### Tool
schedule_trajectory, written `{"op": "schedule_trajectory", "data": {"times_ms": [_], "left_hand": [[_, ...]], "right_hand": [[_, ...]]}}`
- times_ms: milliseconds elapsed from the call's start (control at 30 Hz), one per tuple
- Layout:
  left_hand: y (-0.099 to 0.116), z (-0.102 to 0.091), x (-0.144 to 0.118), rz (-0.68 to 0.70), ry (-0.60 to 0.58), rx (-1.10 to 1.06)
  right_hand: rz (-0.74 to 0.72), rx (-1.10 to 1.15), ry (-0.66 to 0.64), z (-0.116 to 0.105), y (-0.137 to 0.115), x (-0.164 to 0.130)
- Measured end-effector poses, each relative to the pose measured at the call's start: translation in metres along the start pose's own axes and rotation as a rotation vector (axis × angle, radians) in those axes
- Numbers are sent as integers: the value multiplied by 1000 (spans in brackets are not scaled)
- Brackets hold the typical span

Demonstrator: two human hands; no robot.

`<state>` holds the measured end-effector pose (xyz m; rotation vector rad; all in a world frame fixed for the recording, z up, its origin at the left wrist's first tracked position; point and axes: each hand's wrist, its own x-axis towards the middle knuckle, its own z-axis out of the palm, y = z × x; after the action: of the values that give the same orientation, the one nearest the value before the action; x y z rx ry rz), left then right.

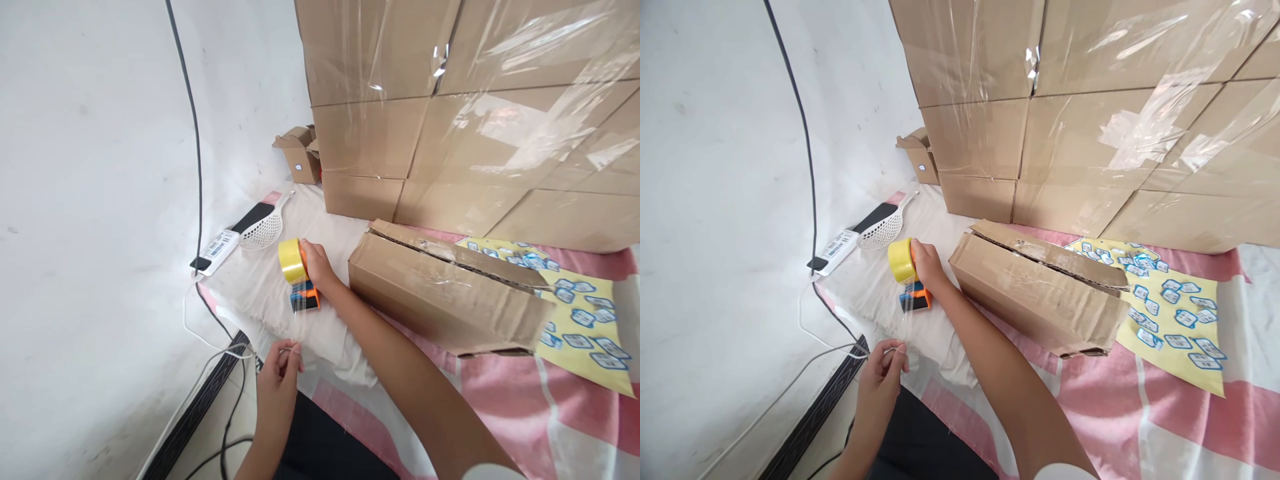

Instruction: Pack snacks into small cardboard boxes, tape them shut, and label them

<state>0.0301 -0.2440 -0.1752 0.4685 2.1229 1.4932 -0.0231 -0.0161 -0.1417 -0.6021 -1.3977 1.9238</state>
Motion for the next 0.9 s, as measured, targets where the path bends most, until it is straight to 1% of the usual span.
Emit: {"op": "schedule_trajectory", "data": {"times_ms": [167, 333, 567, 767, 833, 900], "left_hand": [[-5, 2, -9, -9, -9, 10], [-7, 0, -14, -27, 7, 18], [-18, 9, -14, -19, 17, -9], [-17, 10, -9, -3, 15, 16], [-23, 10, -12, -34, 29, 10], [-35, 11, -21, -93, 25, 7]], "right_hand": [[28, 30, 31, 0, -1, 0], [31, 42, 24, 1, -1, 0], [17, 50, 33, 1, 0, 0], [24, 69, 17, 1, 2, 0], [27, 79, 10, 1, 3, 2], [36, 99, 0, -1, 3, 5]]}}
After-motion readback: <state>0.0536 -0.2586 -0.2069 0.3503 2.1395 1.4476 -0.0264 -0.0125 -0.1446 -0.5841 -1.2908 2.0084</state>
